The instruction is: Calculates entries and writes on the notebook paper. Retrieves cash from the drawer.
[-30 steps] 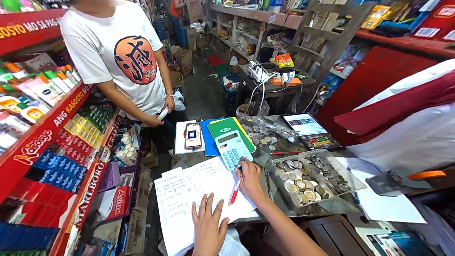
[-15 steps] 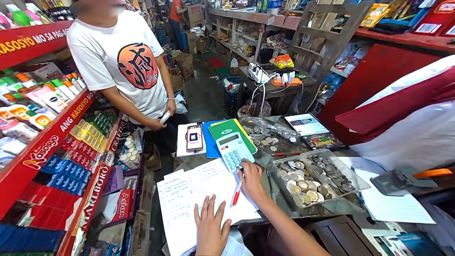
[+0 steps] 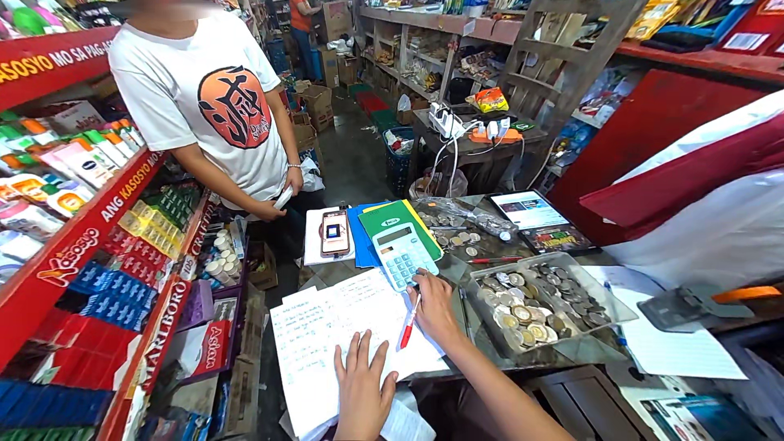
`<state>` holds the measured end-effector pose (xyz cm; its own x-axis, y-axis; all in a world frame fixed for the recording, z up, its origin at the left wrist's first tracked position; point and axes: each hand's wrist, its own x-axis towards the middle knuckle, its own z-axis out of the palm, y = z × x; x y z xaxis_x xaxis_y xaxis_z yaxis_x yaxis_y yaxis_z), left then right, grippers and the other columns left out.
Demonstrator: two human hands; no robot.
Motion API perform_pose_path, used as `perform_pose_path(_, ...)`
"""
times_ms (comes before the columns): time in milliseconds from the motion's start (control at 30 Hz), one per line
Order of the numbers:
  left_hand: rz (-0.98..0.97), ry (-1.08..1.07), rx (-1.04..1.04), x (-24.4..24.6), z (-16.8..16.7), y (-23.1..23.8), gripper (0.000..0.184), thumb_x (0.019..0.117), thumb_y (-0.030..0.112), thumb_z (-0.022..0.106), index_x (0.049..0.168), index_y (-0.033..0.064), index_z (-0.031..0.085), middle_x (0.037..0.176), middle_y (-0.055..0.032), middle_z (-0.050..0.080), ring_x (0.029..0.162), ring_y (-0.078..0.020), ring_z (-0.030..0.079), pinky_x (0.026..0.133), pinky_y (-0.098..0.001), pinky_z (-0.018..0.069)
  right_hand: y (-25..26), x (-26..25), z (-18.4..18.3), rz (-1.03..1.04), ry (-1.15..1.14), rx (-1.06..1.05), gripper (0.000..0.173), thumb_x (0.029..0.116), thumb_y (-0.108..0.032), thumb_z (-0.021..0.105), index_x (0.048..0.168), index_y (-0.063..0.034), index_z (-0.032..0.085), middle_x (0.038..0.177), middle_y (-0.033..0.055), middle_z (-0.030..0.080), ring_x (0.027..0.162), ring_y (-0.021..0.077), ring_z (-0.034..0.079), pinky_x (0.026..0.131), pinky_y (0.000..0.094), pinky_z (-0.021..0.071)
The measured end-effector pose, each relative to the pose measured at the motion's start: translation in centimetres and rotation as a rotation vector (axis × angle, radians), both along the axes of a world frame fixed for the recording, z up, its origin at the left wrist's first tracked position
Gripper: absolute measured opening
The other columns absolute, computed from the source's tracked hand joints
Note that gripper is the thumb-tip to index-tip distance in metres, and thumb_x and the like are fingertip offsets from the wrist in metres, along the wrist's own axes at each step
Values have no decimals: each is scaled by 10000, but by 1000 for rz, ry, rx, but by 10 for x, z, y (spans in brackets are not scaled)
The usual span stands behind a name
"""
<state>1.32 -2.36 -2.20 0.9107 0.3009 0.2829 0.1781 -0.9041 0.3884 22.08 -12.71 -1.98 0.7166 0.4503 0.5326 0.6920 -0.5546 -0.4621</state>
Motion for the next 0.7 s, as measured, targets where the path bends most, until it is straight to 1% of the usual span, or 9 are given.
perform_pose_path(67, 2, -8, -2, 0, -1, 0, 479, 979, 476, 513, 1346, 224, 689, 1488, -147, 562, 1408, -449, 466, 1104, -781, 205, 0, 0, 3, 2, 5, 12, 352, 1026, -253, 506, 1126, 28, 694, 1273, 257, 662, 1193, 434, 640, 1029, 641, 429)
perform_pose_path(167, -9, 5, -20, -1, 1, -1, 474, 980, 462, 526, 1354, 217, 682, 1497, -153, 550, 1417, -455, 452, 1110, -786, 198, -1, 4, 11, -15, 59, 41, 343, 1026, -235, 531, 1130, 49, 693, 1303, 284, 642, 1206, 482, 617, 1025, 649, 437)
perform_pose_path(233, -9, 16, -28, -1, 3, -1, 475, 981, 459, 530, 1362, 216, 677, 1504, -153, 543, 1427, -452, 441, 1116, -784, 188, 3, 14, 16, -30, 99, 32, 349, 1031, -227, 531, 1159, 60, 683, 1331, 299, 619, 1244, 496, 588, 1046, 644, 428)
perform_pose_path(333, -9, 41, -45, -2, 5, -2, 467, 986, 449, 537, 1369, 218, 672, 1517, -151, 530, 1439, -448, 426, 1127, -777, 178, 12, 35, 24, -29, 137, 0, 370, 1044, -240, 518, 1204, 61, 663, 1383, 307, 581, 1302, 488, 551, 1081, 631, 409)
perform_pose_path(400, -8, 41, -35, -1, 5, -2, 470, 990, 459, 523, 1367, 222, 672, 1519, -149, 529, 1437, -446, 430, 1125, -775, 185, 19, 48, 31, -14, 182, -63, 388, 1059, -265, 500, 1245, 42, 645, 1429, 285, 558, 1351, 456, 520, 1107, 624, 373)
perform_pose_path(467, -8, 42, -33, -1, 5, -2, 474, 990, 462, 520, 1374, 225, 666, 1523, -146, 526, 1441, -443, 426, 1127, -773, 183, 24, 56, 40, 0, 219, -146, 404, 1073, -293, 482, 1278, 19, 634, 1440, 259, 559, 1387, 431, 490, 1134, 620, 337)
perform_pose_path(567, -4, 35, -32, 0, 3, -2, 471, 989, 461, 525, 1376, 232, 665, 1528, -139, 522, 1446, -435, 422, 1133, -769, 178, 28, 63, 46, 3, 237, -267, 416, 1083, -331, 458, 1271, -12, 648, 1391, 205, 615, 1402, 415, 473, 1158, 624, 290)
perform_pose_path(700, -1, 25, -36, 0, 4, -2, 468, 989, 465, 525, 1368, 233, 671, 1519, -138, 532, 1440, -434, 431, 1127, -773, 182, 25, 68, 47, 27, 271, -292, 423, 1088, -344, 451, 1283, -22, 644, 1437, 195, 587, 1423, 398, 454, 1161, 629, 274)
